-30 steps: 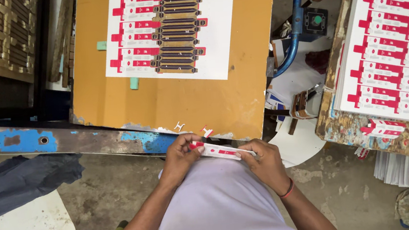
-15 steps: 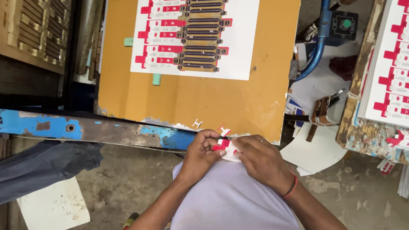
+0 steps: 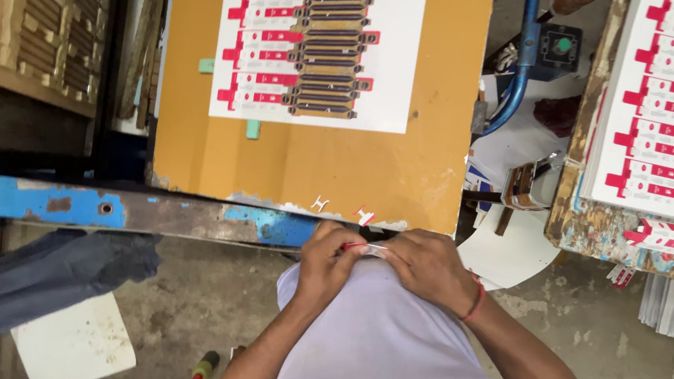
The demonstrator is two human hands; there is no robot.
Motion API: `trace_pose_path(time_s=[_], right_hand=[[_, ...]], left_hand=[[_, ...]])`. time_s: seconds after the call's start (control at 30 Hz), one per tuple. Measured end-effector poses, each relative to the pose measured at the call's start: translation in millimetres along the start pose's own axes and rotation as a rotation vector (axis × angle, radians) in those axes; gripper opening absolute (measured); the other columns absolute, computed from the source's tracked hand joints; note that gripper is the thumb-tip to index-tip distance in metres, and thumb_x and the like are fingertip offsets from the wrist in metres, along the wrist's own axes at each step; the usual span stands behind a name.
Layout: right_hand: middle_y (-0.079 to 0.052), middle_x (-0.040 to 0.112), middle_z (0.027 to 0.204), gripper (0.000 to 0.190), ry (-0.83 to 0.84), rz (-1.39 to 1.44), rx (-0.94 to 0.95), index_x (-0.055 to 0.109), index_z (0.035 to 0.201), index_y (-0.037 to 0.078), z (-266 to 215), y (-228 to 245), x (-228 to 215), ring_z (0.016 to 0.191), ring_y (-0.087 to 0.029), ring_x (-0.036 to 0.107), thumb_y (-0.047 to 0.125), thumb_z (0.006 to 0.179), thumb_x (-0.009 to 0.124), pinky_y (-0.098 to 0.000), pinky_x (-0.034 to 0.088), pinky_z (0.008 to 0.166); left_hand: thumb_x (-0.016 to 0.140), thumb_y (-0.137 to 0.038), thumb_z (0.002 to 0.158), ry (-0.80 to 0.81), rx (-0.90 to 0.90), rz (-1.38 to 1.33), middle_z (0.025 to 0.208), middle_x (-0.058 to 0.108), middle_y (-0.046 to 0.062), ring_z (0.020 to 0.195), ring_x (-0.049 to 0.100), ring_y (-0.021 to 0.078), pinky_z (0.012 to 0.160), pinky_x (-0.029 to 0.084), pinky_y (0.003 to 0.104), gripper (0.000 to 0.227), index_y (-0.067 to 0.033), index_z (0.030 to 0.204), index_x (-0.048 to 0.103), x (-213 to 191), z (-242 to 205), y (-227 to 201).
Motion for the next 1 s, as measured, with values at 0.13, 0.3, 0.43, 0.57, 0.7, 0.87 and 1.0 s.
trace_pose_path(time_s=[0.13,0.3,0.43,0.57,0.7,0.87,1.0], right_hand=[[-0.010,0.073,0.080,0.010,-0.025,0.051,0.144,0.075,0.089,0.005,-11.1,-21.1,-21.5,0.071,-0.028,0.070,0.015,0.087,0.074,-0.0387,0.055,0.064],[-0.013,0.074,0.084,0.013,-0.105,0.186,0.291,0.075,0.094,0.002,-22.4,-33.2,-18.2,0.068,-0.026,0.071,0.012,0.087,0.075,-0.0356,0.056,0.062],[-0.014,0.074,0.086,0.014,-0.193,0.153,0.281,0.075,0.097,0.001,-14.2,-28.3,-15.3,0.072,-0.027,0.071,0.011,0.087,0.075,-0.0368,0.056,0.064],[-0.014,0.073,0.097,0.019,-0.254,0.038,0.086,0.072,0.104,0.001,-2.7,-4.6,-16.3,0.088,-0.031,0.069,0.006,0.087,0.073,-0.0395,0.056,0.077],[-0.012,0.072,0.103,0.035,-0.184,-0.024,-0.028,0.070,0.119,-0.001,16.0,13.1,-8.3,0.094,-0.029,0.068,-0.003,0.084,0.068,-0.0398,0.055,0.084],[-0.018,0.068,0.108,0.047,-0.175,-0.025,-0.119,0.066,0.118,-0.006,29.1,27.0,-2.7,0.095,-0.034,0.065,0.016,0.080,0.081,-0.0405,0.055,0.080],[-0.019,0.069,0.105,0.045,-0.114,-0.002,-0.066,0.067,0.117,-0.008,27.9,20.5,7.8,0.093,-0.035,0.065,0.014,0.080,0.080,-0.0416,0.055,0.077]], left_hand=[[0.076,-0.001,0.089,-0.052,-0.229,-0.308,0.098,0.060,0.005,0.080,0.061,0.0110,0.068,0.052,0.025,0.006,-0.0007,0.094,0.072,-2.7,2.7,28.7],[0.071,0.008,0.092,-0.062,-0.299,-0.610,0.103,0.062,0.007,0.088,0.064,0.0112,0.078,0.056,0.025,0.027,0.0012,0.117,0.062,6.2,6.3,45.5],[0.068,0.015,0.082,-0.120,-0.367,-0.747,0.113,0.057,0.003,0.092,0.064,0.0105,0.082,0.058,0.026,0.068,-0.0043,0.141,0.040,8.0,11.0,48.4],[0.066,0.015,0.085,-0.160,-0.422,-0.781,0.106,0.059,0.010,0.085,0.066,0.0148,0.072,0.057,0.028,0.075,-0.0048,0.149,0.034,7.7,8.3,50.9],[0.065,0.015,0.083,-0.175,-0.486,-0.808,0.116,0.063,0.012,0.088,0.068,0.0137,0.076,0.061,0.029,0.078,-0.0076,0.149,0.029,9.2,8.7,54.6],[0.067,0.016,0.086,-0.118,-0.424,-0.896,0.109,0.068,0.016,0.089,0.070,0.0169,0.081,0.061,0.031,0.075,-0.0062,0.148,0.032,14.5,7.4,49.9],[0.068,0.017,0.085,-0.120,-0.402,-0.947,0.105,0.070,0.015,0.090,0.071,0.0169,0.083,0.061,0.032,0.075,-0.0049,0.147,0.031,13.7,6.4,45.6]])
Point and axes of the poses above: each hand's wrist, its own z-axis towards the middle knuckle, its own x-axis out of the palm, y = z × x, the point moved 7 cm from there along z, towards the middle knuckle
